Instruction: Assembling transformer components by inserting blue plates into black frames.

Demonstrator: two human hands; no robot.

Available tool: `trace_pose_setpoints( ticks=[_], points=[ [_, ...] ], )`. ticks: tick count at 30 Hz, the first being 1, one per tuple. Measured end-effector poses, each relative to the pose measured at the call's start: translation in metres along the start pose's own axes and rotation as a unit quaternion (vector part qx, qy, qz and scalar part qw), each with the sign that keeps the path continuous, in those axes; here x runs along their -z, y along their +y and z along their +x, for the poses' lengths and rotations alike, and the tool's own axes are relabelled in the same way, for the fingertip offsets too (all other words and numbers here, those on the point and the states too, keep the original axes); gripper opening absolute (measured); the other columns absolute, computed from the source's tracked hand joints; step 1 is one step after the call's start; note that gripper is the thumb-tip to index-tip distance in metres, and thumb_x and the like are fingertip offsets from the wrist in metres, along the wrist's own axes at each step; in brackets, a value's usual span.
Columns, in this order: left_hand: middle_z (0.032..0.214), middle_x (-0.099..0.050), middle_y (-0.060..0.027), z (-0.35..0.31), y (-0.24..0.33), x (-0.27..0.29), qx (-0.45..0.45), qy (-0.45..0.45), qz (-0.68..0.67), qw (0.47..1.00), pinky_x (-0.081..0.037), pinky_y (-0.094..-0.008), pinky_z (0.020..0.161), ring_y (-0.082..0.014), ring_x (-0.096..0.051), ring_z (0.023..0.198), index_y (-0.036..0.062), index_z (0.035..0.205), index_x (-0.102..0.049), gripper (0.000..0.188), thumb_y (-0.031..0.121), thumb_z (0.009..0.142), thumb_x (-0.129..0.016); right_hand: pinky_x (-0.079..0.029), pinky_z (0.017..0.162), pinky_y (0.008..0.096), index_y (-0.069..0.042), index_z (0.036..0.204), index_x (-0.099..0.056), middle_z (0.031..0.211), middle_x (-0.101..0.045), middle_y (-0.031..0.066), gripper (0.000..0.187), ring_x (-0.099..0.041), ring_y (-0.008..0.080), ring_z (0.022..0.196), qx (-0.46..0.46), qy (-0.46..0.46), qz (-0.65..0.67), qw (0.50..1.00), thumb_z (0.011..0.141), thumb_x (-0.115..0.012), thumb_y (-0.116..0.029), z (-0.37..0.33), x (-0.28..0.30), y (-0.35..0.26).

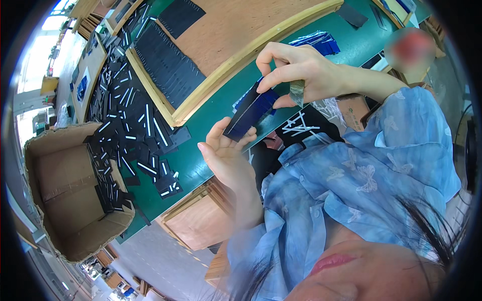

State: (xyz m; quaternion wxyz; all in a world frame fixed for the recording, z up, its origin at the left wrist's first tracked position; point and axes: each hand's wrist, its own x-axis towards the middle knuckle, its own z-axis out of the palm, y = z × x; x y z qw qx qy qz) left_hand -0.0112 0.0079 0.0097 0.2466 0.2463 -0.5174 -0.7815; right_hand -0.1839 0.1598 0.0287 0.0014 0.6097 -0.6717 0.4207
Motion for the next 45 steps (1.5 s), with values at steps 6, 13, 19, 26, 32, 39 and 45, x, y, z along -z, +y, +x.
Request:
trace_pose_setpoints(
  ticks=[6, 13, 19, 26, 32, 39, 45],
  points=[
    [0.091, -0.062, -0.0245, -0.003, 0.000, -0.003, 0.014, -0.002, -0.005, 1.000, -0.054, -0.0326, 0.062, -0.0289, -0.064, 0.070, -0.0082, 0.110, -0.051, 0.063, 0.047, 0.098, -0.024, -0.047, 0.061, 0.0306, -0.016, 0.096, -0.064, 0.098, -0.051, 0.0008, 0.040, -0.055, 0.0187, 0.076, -0.003, -0.012, 0.003, 1.000, 0.060, -0.081, -0.015, 0.001, 0.000, -0.004],
    [0.089, -0.063, -0.0192, -0.005, 0.003, -0.008, 0.001, -0.025, 0.062, 0.998, -0.056, -0.0256, 0.059, -0.0219, -0.065, 0.069, -0.0090, 0.111, -0.051, 0.030, 0.017, 0.096, -0.047, -0.047, 0.065, 0.0312, -0.014, 0.093, -0.067, 0.097, -0.053, 0.0017, 0.033, -0.057, 0.0205, 0.082, -0.040, -0.010, 0.030, 0.999, 0.062, -0.080, -0.014, 0.002, 0.004, -0.006],
    [0.089, -0.063, -0.0177, -0.003, 0.006, -0.001, 0.045, -0.017, 0.050, 0.998, -0.056, -0.0251, 0.059, -0.0204, -0.065, 0.068, -0.0083, 0.112, -0.051, 0.030, 0.017, 0.096, -0.047, -0.047, 0.067, 0.0320, -0.012, 0.090, -0.068, 0.094, -0.054, 0.0021, 0.030, -0.058, 0.0202, 0.083, -0.036, -0.019, 0.082, 0.996, 0.062, -0.080, -0.017, 0.006, 0.002, -0.004],
    [0.089, -0.062, -0.0167, -0.003, 0.009, -0.001, 0.067, -0.026, 0.028, 0.997, -0.056, -0.0248, 0.059, -0.0196, -0.064, 0.068, -0.0080, 0.113, -0.050, 0.032, 0.019, 0.096, -0.048, -0.047, 0.066, 0.0321, -0.013, 0.089, -0.068, 0.093, -0.054, 0.0008, 0.030, -0.058, 0.0199, 0.083, -0.043, -0.020, 0.051, 0.998, 0.062, -0.080, -0.019, 0.004, 0.003, -0.010],
    [0.089, -0.062, -0.0165, 0.001, 0.007, 0.002, 0.072, -0.043, -0.008, 0.996, -0.055, -0.0246, 0.059, -0.0191, -0.063, 0.068, -0.0079, 0.113, -0.050, 0.032, 0.019, 0.096, -0.049, -0.046, 0.066, 0.0319, -0.013, 0.088, -0.068, 0.093, -0.054, 0.0006, 0.029, -0.058, 0.0197, 0.082, -0.037, -0.006, 0.053, 0.998, 0.062, -0.080, -0.019, 0.004, 0.004, -0.010],
    [0.087, -0.063, -0.0170, -0.006, 0.014, -0.009, 0.036, -0.013, 0.063, 0.997, -0.055, -0.0245, 0.059, -0.0195, -0.064, 0.068, -0.0083, 0.110, -0.052, 0.029, 0.017, 0.096, -0.049, -0.048, 0.075, 0.0339, -0.011, 0.096, -0.065, 0.098, -0.056, 0.0082, 0.041, -0.058, 0.0261, 0.092, -0.109, 0.009, 0.068, 0.992, 0.066, -0.078, -0.034, 0.010, -0.004, -0.003],
    [0.087, -0.063, -0.0171, -0.015, 0.016, -0.017, -0.026, -0.002, 0.131, 0.991, -0.055, -0.0243, 0.059, -0.0198, -0.065, 0.067, -0.0092, 0.109, -0.053, 0.028, 0.015, 0.096, -0.048, -0.047, 0.077, 0.0362, -0.006, 0.095, -0.060, 0.097, -0.058, 0.0118, 0.045, -0.058, 0.0288, 0.092, -0.128, -0.003, 0.089, 0.988, 0.070, -0.073, -0.042, 0.020, -0.023, -0.009]
  ],
)
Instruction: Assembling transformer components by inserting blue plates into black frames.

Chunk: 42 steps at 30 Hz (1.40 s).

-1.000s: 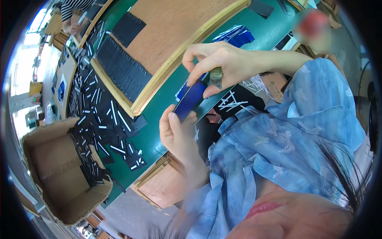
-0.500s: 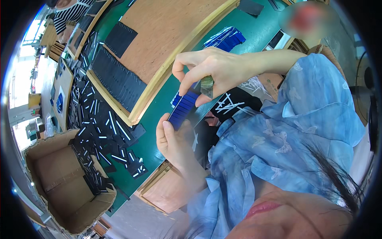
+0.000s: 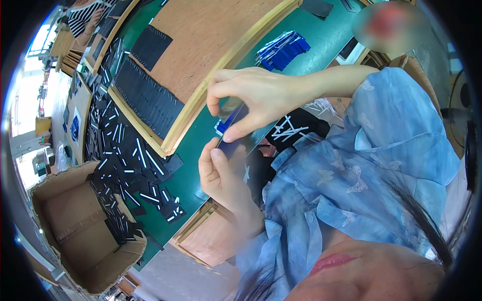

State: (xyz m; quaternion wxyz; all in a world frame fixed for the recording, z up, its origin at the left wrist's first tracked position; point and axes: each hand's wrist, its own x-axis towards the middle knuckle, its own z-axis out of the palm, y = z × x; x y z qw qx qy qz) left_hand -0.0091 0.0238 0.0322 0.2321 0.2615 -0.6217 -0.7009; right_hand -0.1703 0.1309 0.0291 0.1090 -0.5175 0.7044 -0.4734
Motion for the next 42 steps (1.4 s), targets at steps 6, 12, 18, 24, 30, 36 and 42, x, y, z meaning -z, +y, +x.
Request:
trace_pose_setpoints(
  ticks=[6, 12, 18, 24, 30, 36, 42],
  points=[
    [0.088, -0.063, -0.0159, 0.007, 0.003, 0.010, 0.039, -0.016, -0.031, 0.999, -0.054, -0.0242, 0.061, -0.0185, -0.065, 0.071, -0.0079, 0.111, -0.051, 0.028, 0.015, 0.096, -0.048, -0.043, 0.065, 0.0303, -0.004, 0.082, -0.060, 0.082, -0.054, 0.0058, 0.026, -0.054, 0.0206, 0.076, -0.088, -0.043, -0.016, 0.995, 0.078, -0.072, -0.026, -0.009, 0.018, 0.012],
    [0.086, -0.061, -0.0103, 0.027, -0.022, 0.023, -0.082, 0.057, 0.100, 0.990, -0.046, -0.0226, 0.063, -0.0131, -0.057, 0.070, -0.0013, 0.099, -0.050, 0.020, 0.018, 0.095, -0.051, -0.043, 0.069, 0.0272, -0.001, 0.087, -0.064, 0.085, -0.057, 0.0053, 0.014, -0.054, 0.0143, 0.077, -0.068, -0.084, 0.110, 0.988, 0.081, -0.069, -0.013, -0.004, 0.023, 0.003],
    [0.097, -0.061, -0.0048, 0.040, -0.010, 0.026, 0.185, -0.230, -0.320, 0.900, -0.044, -0.0275, 0.066, -0.0139, -0.055, 0.080, 0.0049, 0.110, -0.054, 0.024, 0.023, 0.095, -0.051, -0.038, 0.058, 0.0210, -0.008, 0.103, -0.065, 0.092, -0.058, 0.0025, 0.027, -0.048, 0.0065, 0.071, 0.003, -0.049, 0.188, 0.981, 0.078, -0.073, -0.014, 0.001, 0.013, 0.001],
    [0.123, -0.053, -0.0194, 0.046, -0.013, 0.023, 0.240, -0.221, -0.384, 0.864, -0.050, -0.0339, 0.073, -0.0255, -0.055, 0.093, -0.0011, 0.126, -0.043, 0.060, 0.049, 0.093, -0.044, -0.047, 0.061, 0.0282, -0.004, 0.095, -0.063, 0.084, -0.064, 0.0032, 0.039, -0.058, 0.0140, 0.067, 0.039, -0.045, 0.122, 0.991, 0.067, -0.078, -0.027, 0.078, 0.015, 0.027],
    [0.118, -0.053, -0.0264, 0.041, -0.024, 0.012, 0.108, -0.118, -0.192, 0.968, -0.050, -0.0296, 0.067, -0.0243, -0.059, 0.082, -0.0041, 0.130, -0.035, 0.046, 0.025, 0.096, -0.046, -0.047, 0.071, 0.0390, -0.006, 0.096, -0.065, 0.089, -0.065, 0.0096, 0.033, -0.061, 0.0271, 0.086, -0.013, -0.044, -0.320, 0.946, 0.069, -0.073, -0.023, 0.161, 0.056, 0.111],
    [0.111, -0.059, -0.0220, 0.038, -0.022, 0.020, 0.076, -0.024, -0.102, 0.992, -0.049, -0.0279, 0.067, -0.0220, -0.059, 0.083, -0.0030, 0.126, -0.042, 0.036, 0.006, 0.091, -0.048, -0.046, 0.075, 0.0361, -0.010, 0.098, -0.067, 0.096, -0.062, 0.0055, 0.029, -0.059, 0.0239, 0.093, 0.002, -0.029, -0.308, 0.951, 0.072, -0.072, -0.023, 0.180, 0.042, 0.132],
    [0.110, -0.060, -0.0207, 0.040, -0.031, 0.020, 0.034, -0.029, -0.073, 0.996, -0.051, -0.0244, 0.065, -0.0183, -0.061, 0.081, -0.0047, 0.123, -0.044, 0.037, 0.023, 0.098, -0.046, -0.046, 0.077, 0.0344, -0.011, 0.096, -0.069, 0.098, -0.061, 0.0043, 0.026, -0.059, 0.0221, 0.093, -0.002, 0.010, -0.305, 0.952, 0.073, -0.072, -0.023, 0.176, 0.039, 0.136]
  ],
)
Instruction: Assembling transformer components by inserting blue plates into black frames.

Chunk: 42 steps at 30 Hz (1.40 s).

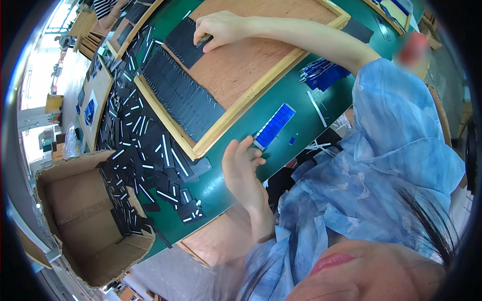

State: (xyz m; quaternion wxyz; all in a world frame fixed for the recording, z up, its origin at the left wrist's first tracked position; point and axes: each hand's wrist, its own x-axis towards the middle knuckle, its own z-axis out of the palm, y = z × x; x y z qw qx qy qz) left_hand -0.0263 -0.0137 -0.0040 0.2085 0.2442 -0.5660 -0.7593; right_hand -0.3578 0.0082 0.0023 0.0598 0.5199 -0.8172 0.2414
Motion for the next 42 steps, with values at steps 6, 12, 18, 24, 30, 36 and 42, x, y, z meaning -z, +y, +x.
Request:
trace_pose_setpoints(
  ticks=[6, 12, 18, 24, 30, 36, 42],
  points=[
    [0.114, -0.060, -0.0151, 0.028, 0.014, 0.037, -0.237, 0.223, 0.339, 0.883, -0.045, -0.0338, 0.087, -0.0231, -0.058, 0.098, -0.0043, 0.107, -0.060, 0.022, 0.008, 0.089, -0.054, -0.047, 0.068, 0.0352, -0.006, 0.089, -0.067, 0.081, -0.059, 0.0096, 0.027, -0.058, 0.0260, 0.080, 0.071, 0.046, 0.071, 0.994, 0.070, -0.074, -0.024, -0.004, 0.008, 0.001],
    [0.130, -0.044, -0.0213, 0.130, 0.029, 0.148, -0.162, 0.167, 0.747, 0.623, -0.027, -0.0526, 0.101, -0.0467, -0.036, 0.120, 0.0172, 0.131, -0.047, 0.047, 0.036, 0.088, -0.052, -0.047, 0.072, 0.0345, -0.007, 0.092, -0.068, 0.086, -0.059, 0.0102, 0.027, -0.059, 0.0259, 0.082, 0.057, 0.036, 0.080, 0.995, 0.072, -0.073, -0.025, -0.014, 0.023, -0.034],
    [0.125, -0.051, -0.0205, 0.088, 0.024, 0.161, -0.267, 0.159, 0.659, 0.684, -0.034, -0.0474, 0.098, -0.0402, -0.041, 0.117, 0.0083, 0.117, -0.060, 0.039, 0.019, 0.080, -0.066, -0.048, 0.075, 0.0339, -0.006, 0.094, -0.068, 0.093, -0.059, 0.0099, 0.026, -0.060, 0.0259, 0.087, 0.036, 0.008, 0.127, 0.991, 0.075, -0.072, -0.024, -0.058, 0.045, -0.069],
    [0.092, -0.065, -0.0126, 0.055, 0.039, 0.130, -0.285, 0.249, 0.431, 0.819, -0.049, -0.0279, 0.073, -0.0166, -0.062, 0.080, -0.0029, 0.098, -0.062, 0.018, 0.004, 0.082, -0.066, -0.048, 0.073, 0.0351, -0.009, 0.093, -0.068, 0.089, -0.062, 0.0056, 0.024, -0.061, 0.0239, 0.086, 0.148, 0.013, 0.180, 0.972, 0.075, -0.072, -0.026, -0.084, 0.042, -0.107],
    [0.090, -0.064, -0.0123, -0.017, 0.058, 0.017, -0.129, 0.096, 0.200, 0.966, -0.052, -0.0223, 0.057, -0.0153, -0.064, 0.069, -0.0068, 0.108, -0.052, 0.023, -0.004, 0.086, -0.059, -0.047, 0.066, 0.0342, -0.005, 0.090, -0.064, 0.078, -0.062, 0.0076, 0.026, -0.061, 0.0257, 0.073, 0.170, -0.025, 0.332, 0.927, 0.076, -0.072, -0.025, -0.101, 0.043, -0.160],
    [0.073, -0.063, -0.0078, -0.041, 0.050, 0.015, -0.046, 0.130, 0.025, 0.990, -0.039, -0.0170, 0.053, -0.0075, -0.052, 0.056, -0.0036, 0.105, -0.058, 0.020, 0.006, 0.088, -0.059, -0.046, 0.065, 0.0364, -0.007, 0.092, -0.058, 0.082, -0.064, 0.0083, 0.026, -0.060, 0.0282, 0.073, 0.115, -0.070, 0.272, 0.953, 0.075, -0.070, -0.023, -0.137, 0.052, -0.147],
    [0.072, -0.064, -0.0106, -0.043, 0.044, -0.004, 0.008, 0.034, 0.021, 0.999, -0.046, -0.0187, 0.057, -0.0102, -0.059, 0.061, -0.0057, 0.112, -0.056, 0.031, 0.019, 0.094, -0.052, -0.042, 0.072, 0.0341, -0.012, 0.093, -0.056, 0.085, -0.054, 0.0020, 0.033, -0.052, 0.0210, 0.086, 0.276, 0.101, 0.090, 0.952, 0.071, -0.071, -0.033, -0.143, 0.043, -0.159]
  ],
)
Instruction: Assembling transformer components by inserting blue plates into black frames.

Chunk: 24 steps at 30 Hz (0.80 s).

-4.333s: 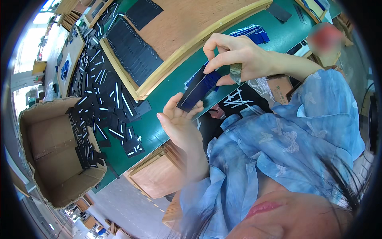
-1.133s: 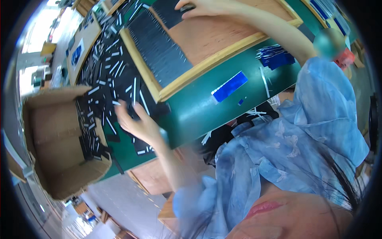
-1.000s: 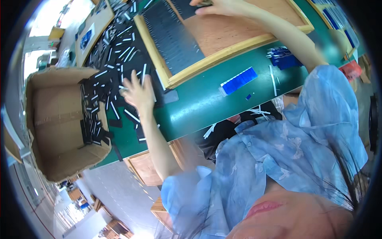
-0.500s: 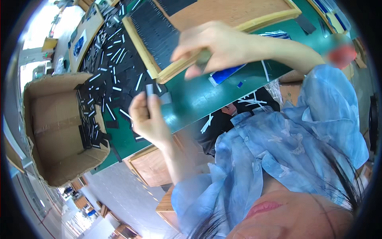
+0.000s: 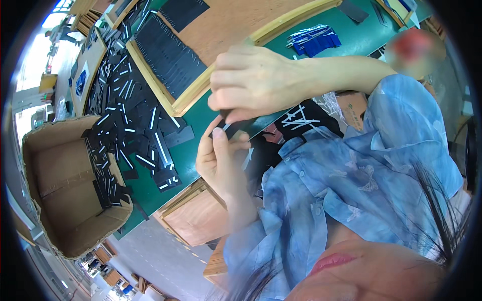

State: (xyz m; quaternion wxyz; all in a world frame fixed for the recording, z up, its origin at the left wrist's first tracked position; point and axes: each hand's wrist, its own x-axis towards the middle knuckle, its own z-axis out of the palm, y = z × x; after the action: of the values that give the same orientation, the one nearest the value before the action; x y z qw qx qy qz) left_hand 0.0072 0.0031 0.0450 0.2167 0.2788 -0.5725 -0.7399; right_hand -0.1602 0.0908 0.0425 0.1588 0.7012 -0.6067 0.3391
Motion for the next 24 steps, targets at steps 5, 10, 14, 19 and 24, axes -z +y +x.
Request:
trace_pose_setpoints(
  ticks=[5, 10, 14, 19, 24],
  points=[
    [0.077, -0.065, -0.0114, 0.011, -0.015, 0.010, -0.023, 0.049, -0.006, 0.999, -0.048, -0.0203, 0.058, -0.0113, -0.061, 0.062, -0.0045, 0.114, -0.057, 0.029, 0.017, 0.096, -0.048, -0.040, 0.060, 0.0309, -0.013, 0.078, -0.054, 0.073, -0.048, 0.0012, 0.016, -0.051, 0.0192, 0.076, 0.125, 0.017, -0.064, 0.990, 0.071, -0.063, -0.023, -0.026, -0.003, -0.009],
    [0.078, -0.066, -0.0094, 0.004, -0.026, -0.011, 0.017, -0.012, 0.005, 1.000, -0.046, -0.0198, 0.058, -0.0096, -0.060, 0.062, -0.0043, 0.114, -0.057, 0.029, 0.017, 0.096, -0.048, -0.039, 0.060, 0.0312, -0.012, 0.075, -0.051, 0.073, -0.047, 0.0013, 0.015, -0.050, 0.0194, 0.074, 0.074, 0.079, -0.057, 0.992, 0.071, -0.062, -0.022, -0.027, -0.008, 0.003],
    [0.076, -0.066, -0.0090, 0.009, -0.023, 0.000, 0.036, 0.039, 0.008, 0.999, -0.046, -0.0184, 0.058, -0.0085, -0.060, 0.064, -0.0034, 0.112, -0.059, 0.028, 0.017, 0.096, -0.048, -0.039, 0.060, 0.0312, -0.012, 0.079, -0.052, 0.073, -0.047, 0.0015, 0.019, -0.050, 0.0197, 0.073, 0.132, -0.014, -0.032, 0.991, 0.072, -0.063, -0.025, -0.044, -0.007, 0.001],
    [0.075, -0.064, -0.0084, 0.006, -0.037, -0.006, 0.051, -0.049, -0.008, 0.998, -0.046, -0.0208, 0.061, -0.0103, -0.059, 0.064, -0.0047, 0.109, -0.060, 0.027, 0.016, 0.096, -0.049, -0.039, 0.062, 0.0309, -0.012, 0.080, -0.052, 0.074, -0.047, 0.0018, 0.017, -0.049, 0.0195, 0.074, 0.074, 0.022, -0.059, 0.995, 0.071, -0.061, -0.024, -0.044, -0.010, 0.003],
    [0.081, -0.064, -0.0105, 0.013, -0.033, 0.014, 0.031, 0.086, 0.016, 0.996, -0.045, -0.0194, 0.053, -0.0115, -0.060, 0.063, -0.0056, 0.107, -0.060, 0.026, 0.015, 0.095, -0.050, -0.039, 0.063, 0.0311, -0.011, 0.082, -0.052, 0.076, -0.047, 0.0036, 0.015, -0.049, 0.0208, 0.078, 0.061, -0.126, 0.009, 0.990, 0.072, -0.057, -0.020, -0.065, 0.007, -0.009]
  ],
)
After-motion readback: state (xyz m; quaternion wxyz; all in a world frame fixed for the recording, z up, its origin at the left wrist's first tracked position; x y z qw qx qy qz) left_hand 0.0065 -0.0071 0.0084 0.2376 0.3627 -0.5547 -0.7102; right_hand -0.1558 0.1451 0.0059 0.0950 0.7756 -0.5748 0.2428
